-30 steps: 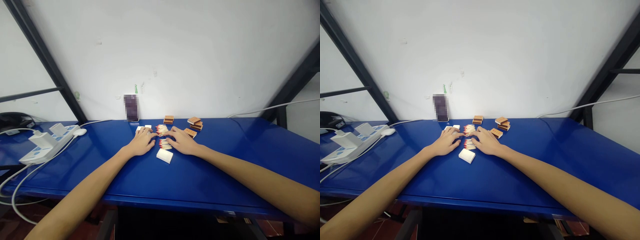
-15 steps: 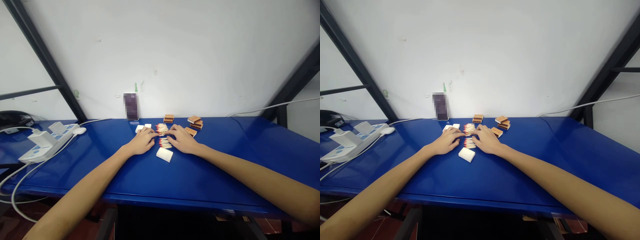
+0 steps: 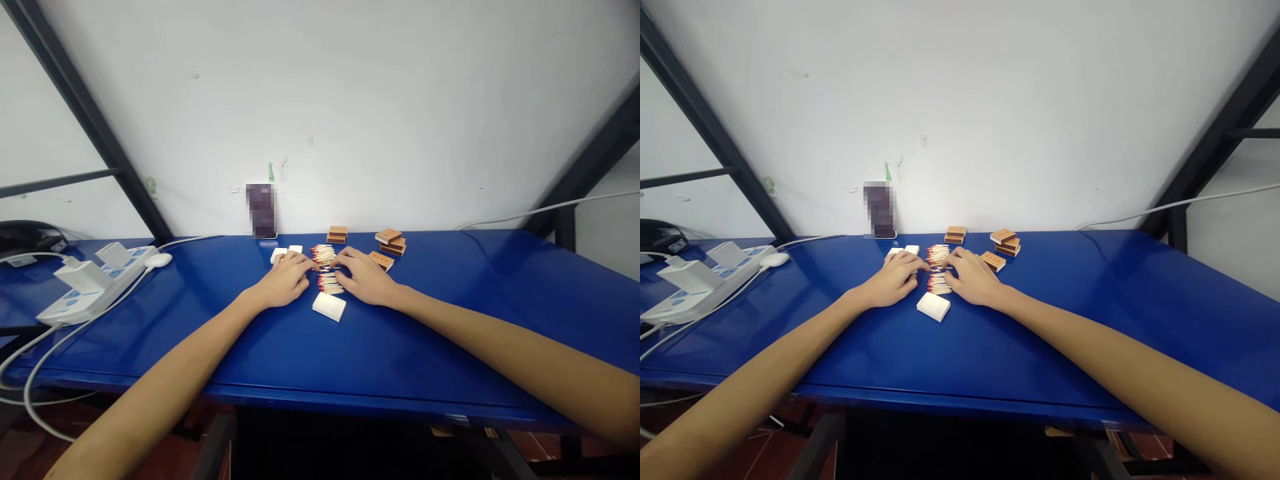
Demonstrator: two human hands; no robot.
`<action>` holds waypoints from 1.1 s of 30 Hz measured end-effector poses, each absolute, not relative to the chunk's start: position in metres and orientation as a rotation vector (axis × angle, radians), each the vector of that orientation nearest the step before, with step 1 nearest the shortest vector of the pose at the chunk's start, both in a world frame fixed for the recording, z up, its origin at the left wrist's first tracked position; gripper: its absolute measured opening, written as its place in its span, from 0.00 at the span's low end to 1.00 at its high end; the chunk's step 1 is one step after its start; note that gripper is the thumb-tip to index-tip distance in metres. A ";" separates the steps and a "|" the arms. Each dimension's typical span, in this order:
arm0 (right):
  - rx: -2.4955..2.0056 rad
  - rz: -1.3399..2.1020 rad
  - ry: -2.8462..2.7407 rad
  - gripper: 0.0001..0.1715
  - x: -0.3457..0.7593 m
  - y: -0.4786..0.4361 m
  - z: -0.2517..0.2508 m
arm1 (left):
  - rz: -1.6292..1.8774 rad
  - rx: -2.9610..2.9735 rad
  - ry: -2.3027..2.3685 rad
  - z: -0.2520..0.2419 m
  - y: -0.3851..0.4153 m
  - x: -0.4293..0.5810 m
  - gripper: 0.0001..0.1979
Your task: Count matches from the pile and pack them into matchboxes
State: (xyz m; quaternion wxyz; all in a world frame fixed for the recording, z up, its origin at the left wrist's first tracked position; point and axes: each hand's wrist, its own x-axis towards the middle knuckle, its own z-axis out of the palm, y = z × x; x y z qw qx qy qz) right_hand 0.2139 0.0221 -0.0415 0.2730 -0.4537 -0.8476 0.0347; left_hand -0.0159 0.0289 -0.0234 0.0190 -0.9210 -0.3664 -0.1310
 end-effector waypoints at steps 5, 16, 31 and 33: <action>-1.200 0.054 -2.249 0.10 0.214 0.024 -0.043 | -0.377 -2.870 -1.135 -0.023 0.029 -0.016 0.21; -1.172 -0.009 -2.308 0.14 0.213 0.023 -0.042 | -0.348 -2.866 -1.135 -0.022 0.029 -0.015 0.22; -1.177 -0.046 -2.293 0.14 0.213 0.023 -0.043 | -0.398 -2.898 -1.097 -0.025 0.032 -0.017 0.21; -1.222 -0.071 -2.272 0.15 0.213 0.022 -0.043 | -0.405 -2.901 -1.095 -0.025 0.032 -0.017 0.20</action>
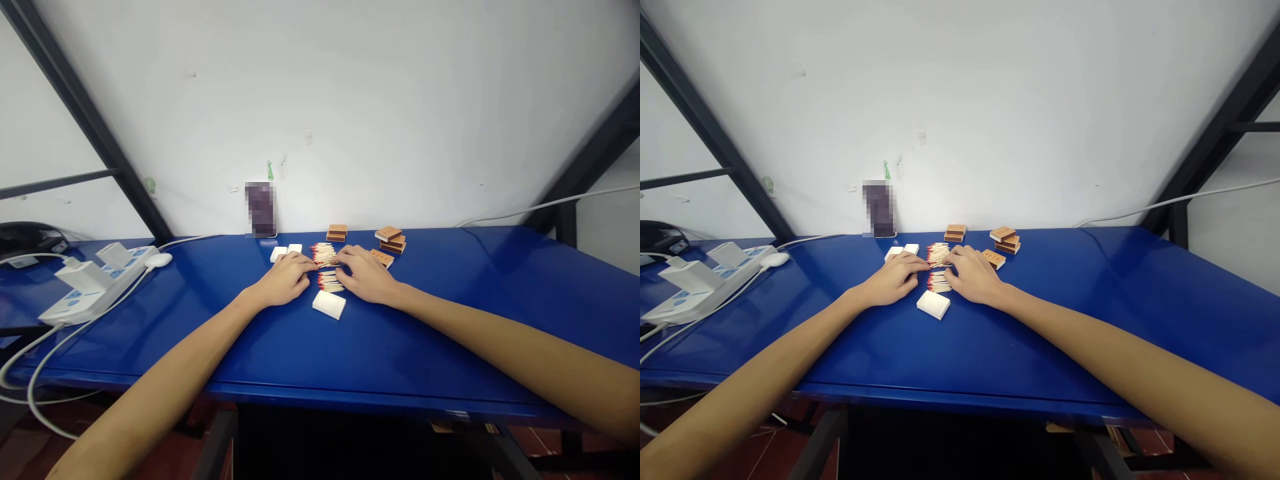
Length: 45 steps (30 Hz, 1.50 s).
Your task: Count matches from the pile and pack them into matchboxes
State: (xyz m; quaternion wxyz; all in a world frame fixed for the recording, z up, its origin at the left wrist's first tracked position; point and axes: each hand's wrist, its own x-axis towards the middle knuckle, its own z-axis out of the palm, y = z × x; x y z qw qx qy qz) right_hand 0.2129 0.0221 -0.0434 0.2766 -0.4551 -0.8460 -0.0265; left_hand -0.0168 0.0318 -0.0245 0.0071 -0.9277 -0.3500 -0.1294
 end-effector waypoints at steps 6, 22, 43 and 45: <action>-1.322 -0.092 -2.266 0.16 0.212 0.020 -0.042 | -0.399 -2.896 -1.098 -0.024 0.031 -0.016 0.19; -1.194 -0.032 -2.294 0.12 0.212 0.020 -0.040 | -0.361 -2.886 -1.107 -0.024 0.031 -0.015 0.20; -1.159 -0.041 -2.324 0.16 0.213 0.019 -0.039 | -0.418 -2.904 -1.068 -0.022 0.030 -0.015 0.19; -1.158 -0.031 -2.311 0.15 0.213 0.019 -0.039 | -0.428 -2.907 -1.058 -0.022 0.030 -0.015 0.19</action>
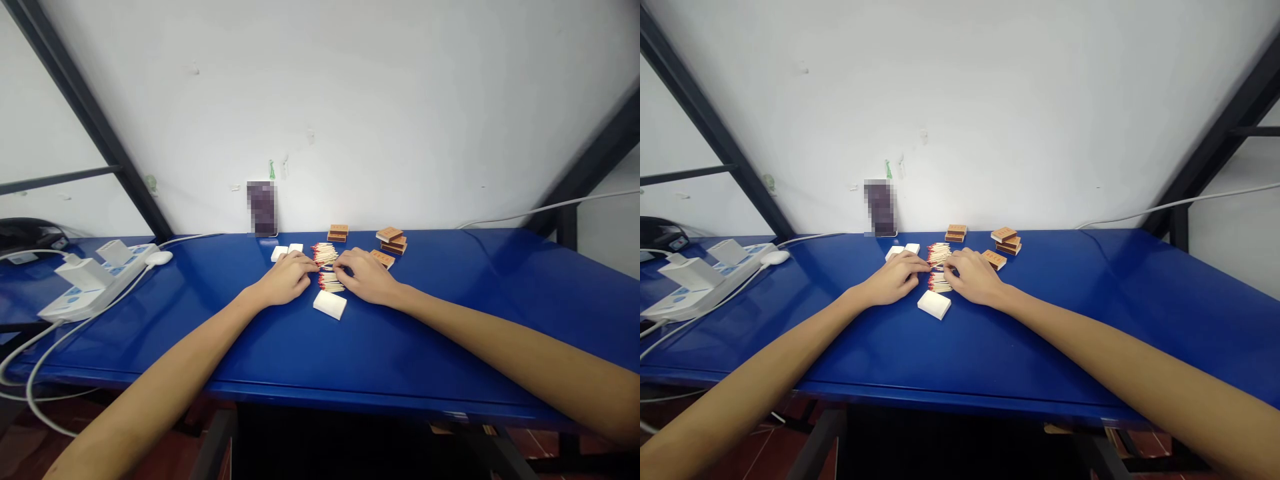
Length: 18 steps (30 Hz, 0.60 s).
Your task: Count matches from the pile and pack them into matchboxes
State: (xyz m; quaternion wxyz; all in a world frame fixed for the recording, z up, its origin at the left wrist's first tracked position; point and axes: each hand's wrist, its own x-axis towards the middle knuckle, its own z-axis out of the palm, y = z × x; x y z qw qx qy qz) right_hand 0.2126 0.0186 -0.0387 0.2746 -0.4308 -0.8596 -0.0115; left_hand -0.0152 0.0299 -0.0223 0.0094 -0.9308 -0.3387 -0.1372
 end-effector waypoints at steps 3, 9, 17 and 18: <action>-1.156 -0.017 -2.293 0.13 0.213 0.019 -0.039 | -0.440 -2.916 -1.039 -0.022 0.030 -0.015 0.19; -1.173 -0.034 -2.325 0.15 0.214 0.020 -0.041 | -0.471 -2.967 -0.978 -0.022 0.030 -0.014 0.20; -1.122 0.009 -2.365 0.14 0.215 0.022 -0.042 | -0.508 -2.948 -1.042 -0.022 0.027 -0.013 0.18; -1.112 0.014 -2.366 0.14 0.215 0.023 -0.043 | -0.513 -2.939 -1.061 -0.021 0.027 -0.013 0.18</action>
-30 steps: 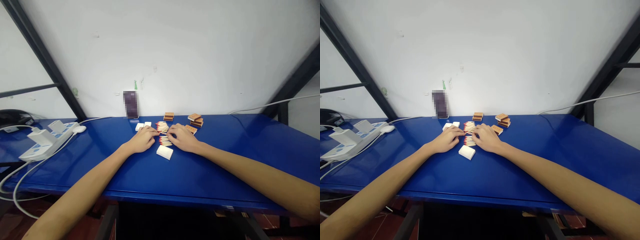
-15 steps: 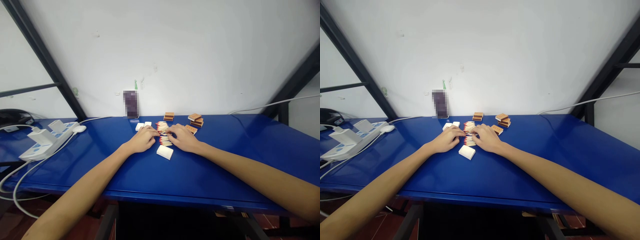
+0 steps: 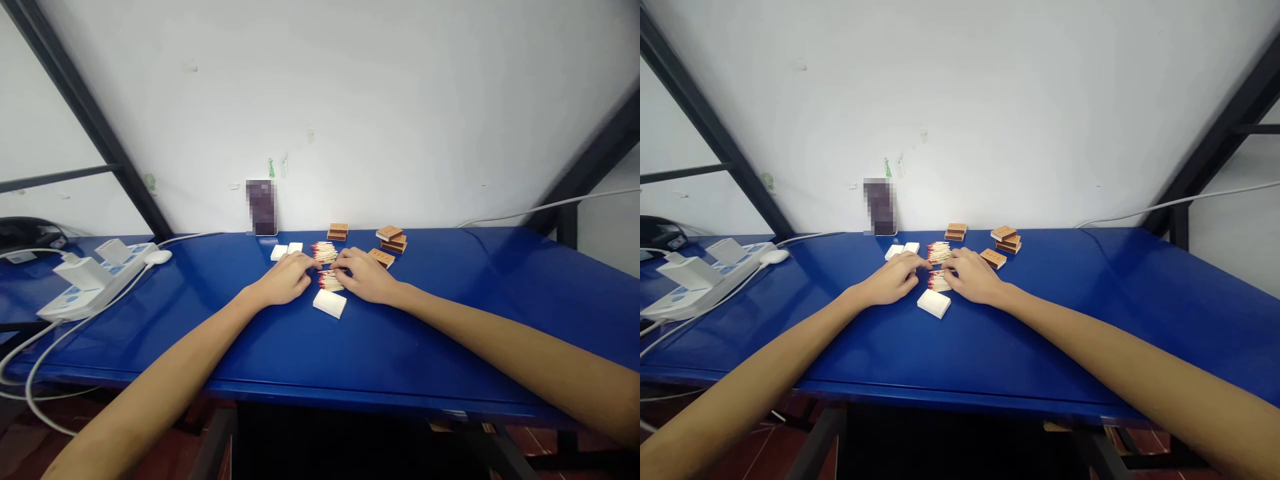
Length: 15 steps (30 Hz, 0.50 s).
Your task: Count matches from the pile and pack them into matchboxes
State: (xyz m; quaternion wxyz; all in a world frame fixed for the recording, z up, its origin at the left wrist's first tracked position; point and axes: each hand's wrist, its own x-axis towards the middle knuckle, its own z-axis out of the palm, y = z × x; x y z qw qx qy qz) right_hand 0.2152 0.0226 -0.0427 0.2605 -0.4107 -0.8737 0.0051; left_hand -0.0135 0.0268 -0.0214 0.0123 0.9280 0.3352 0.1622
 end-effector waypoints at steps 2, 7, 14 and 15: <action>-1.099 0.027 -2.367 0.13 0.215 0.023 -0.043 | 0.511 2.884 1.084 -0.021 0.026 -0.014 0.18; -1.073 0.024 -2.362 0.13 0.215 0.023 -0.044 | 0.480 2.885 1.098 -0.021 0.026 -0.014 0.19; -1.090 -0.050 -2.288 0.15 0.214 0.020 -0.042 | 0.466 2.863 1.083 -0.020 0.024 -0.013 0.16; -1.135 -0.065 -2.270 0.15 0.214 0.020 -0.042 | 0.471 2.860 1.080 -0.019 0.024 -0.013 0.15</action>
